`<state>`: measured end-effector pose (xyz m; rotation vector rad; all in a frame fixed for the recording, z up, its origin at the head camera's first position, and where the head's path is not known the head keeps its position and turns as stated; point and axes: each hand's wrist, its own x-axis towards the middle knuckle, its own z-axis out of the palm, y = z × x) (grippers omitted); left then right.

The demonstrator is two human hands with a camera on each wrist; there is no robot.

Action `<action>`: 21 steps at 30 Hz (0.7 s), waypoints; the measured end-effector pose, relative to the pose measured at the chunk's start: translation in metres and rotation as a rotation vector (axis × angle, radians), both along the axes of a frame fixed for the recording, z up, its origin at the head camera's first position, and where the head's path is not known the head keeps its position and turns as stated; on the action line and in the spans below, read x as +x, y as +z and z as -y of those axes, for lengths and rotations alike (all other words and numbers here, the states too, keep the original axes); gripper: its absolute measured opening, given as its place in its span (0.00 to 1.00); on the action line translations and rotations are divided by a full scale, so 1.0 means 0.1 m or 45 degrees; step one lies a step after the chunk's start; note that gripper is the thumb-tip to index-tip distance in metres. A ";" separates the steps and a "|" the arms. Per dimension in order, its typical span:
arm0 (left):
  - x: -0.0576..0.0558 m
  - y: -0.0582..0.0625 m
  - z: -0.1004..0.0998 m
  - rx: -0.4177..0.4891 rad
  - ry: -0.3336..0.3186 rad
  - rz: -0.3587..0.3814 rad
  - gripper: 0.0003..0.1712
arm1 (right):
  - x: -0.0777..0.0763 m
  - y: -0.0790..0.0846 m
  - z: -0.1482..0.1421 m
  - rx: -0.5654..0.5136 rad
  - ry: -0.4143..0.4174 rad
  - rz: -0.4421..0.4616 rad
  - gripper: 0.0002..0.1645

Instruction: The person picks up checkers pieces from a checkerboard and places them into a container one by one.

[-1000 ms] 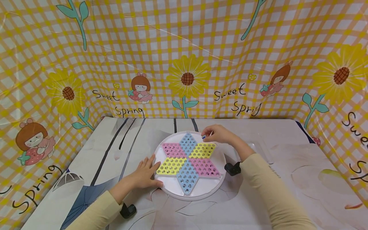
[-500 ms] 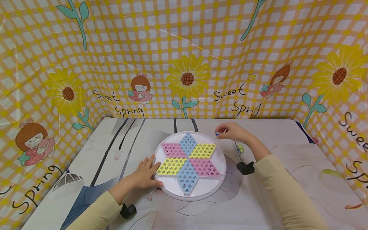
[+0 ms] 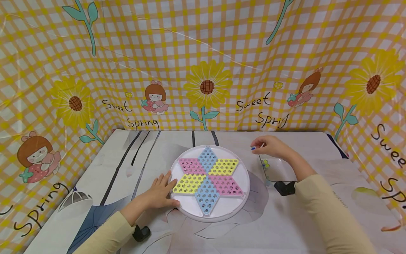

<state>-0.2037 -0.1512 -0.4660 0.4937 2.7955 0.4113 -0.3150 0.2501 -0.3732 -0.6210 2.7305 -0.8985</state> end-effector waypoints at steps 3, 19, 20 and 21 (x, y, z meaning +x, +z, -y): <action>0.00 0.00 0.00 -0.003 0.001 -0.001 0.53 | 0.00 -0.01 -0.08 0.012 -0.009 -0.006 0.19; 0.00 0.01 -0.01 0.002 0.000 0.006 0.53 | 0.04 -0.08 -0.44 0.067 -0.065 0.024 0.21; 0.00 0.01 -0.01 0.004 0.001 0.006 0.53 | 0.04 -0.09 -0.46 0.072 -0.071 0.027 0.21; 0.00 0.01 -0.01 0.005 0.000 0.006 0.53 | 0.04 -0.09 -0.48 0.076 -0.073 0.028 0.22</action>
